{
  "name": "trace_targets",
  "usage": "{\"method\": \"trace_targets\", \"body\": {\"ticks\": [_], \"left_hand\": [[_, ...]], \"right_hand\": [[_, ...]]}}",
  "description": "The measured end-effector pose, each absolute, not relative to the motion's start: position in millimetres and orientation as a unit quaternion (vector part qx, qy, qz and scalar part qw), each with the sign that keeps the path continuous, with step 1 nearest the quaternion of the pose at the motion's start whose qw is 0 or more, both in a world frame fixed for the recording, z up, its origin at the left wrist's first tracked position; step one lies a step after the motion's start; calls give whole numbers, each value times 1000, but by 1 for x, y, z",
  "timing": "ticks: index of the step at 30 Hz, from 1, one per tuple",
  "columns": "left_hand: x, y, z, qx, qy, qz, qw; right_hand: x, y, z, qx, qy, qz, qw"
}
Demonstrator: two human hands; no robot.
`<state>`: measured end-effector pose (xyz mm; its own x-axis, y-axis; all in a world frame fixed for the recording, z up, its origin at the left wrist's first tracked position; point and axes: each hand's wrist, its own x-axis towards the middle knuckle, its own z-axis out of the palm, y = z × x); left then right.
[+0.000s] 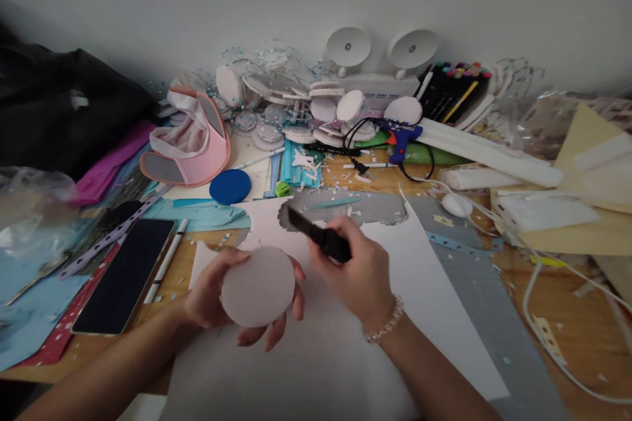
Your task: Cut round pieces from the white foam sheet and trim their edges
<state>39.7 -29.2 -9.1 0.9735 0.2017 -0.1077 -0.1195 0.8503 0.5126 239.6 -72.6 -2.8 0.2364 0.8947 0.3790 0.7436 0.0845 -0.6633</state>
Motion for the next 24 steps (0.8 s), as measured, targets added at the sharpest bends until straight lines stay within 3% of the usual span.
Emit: {"method": "trace_targets", "body": {"ticks": [4, 7, 14, 17, 21, 24], "left_hand": [[41, -31, -18, 218, 49, -74, 972], [43, -30, -20, 201, 34, -156, 967], [42, -31, -24, 204, 43, -171, 963], [42, -31, -23, 209, 46, -118, 970], [42, -30, -12, 214, 75, 90, 970], [41, -29, -2, 218, 108, 178, 953]], "right_hand": [[239, -77, -2, -578, -688, 197, 393], [239, -77, 2, -513, -753, 200, 360], [237, -77, 1, -429, -828, 173, 317], [241, -74, -4, -528, -765, 120, 349], [248, -65, -9, -725, -586, -29, 361], [248, -63, -7, -760, -545, -50, 349]]}}
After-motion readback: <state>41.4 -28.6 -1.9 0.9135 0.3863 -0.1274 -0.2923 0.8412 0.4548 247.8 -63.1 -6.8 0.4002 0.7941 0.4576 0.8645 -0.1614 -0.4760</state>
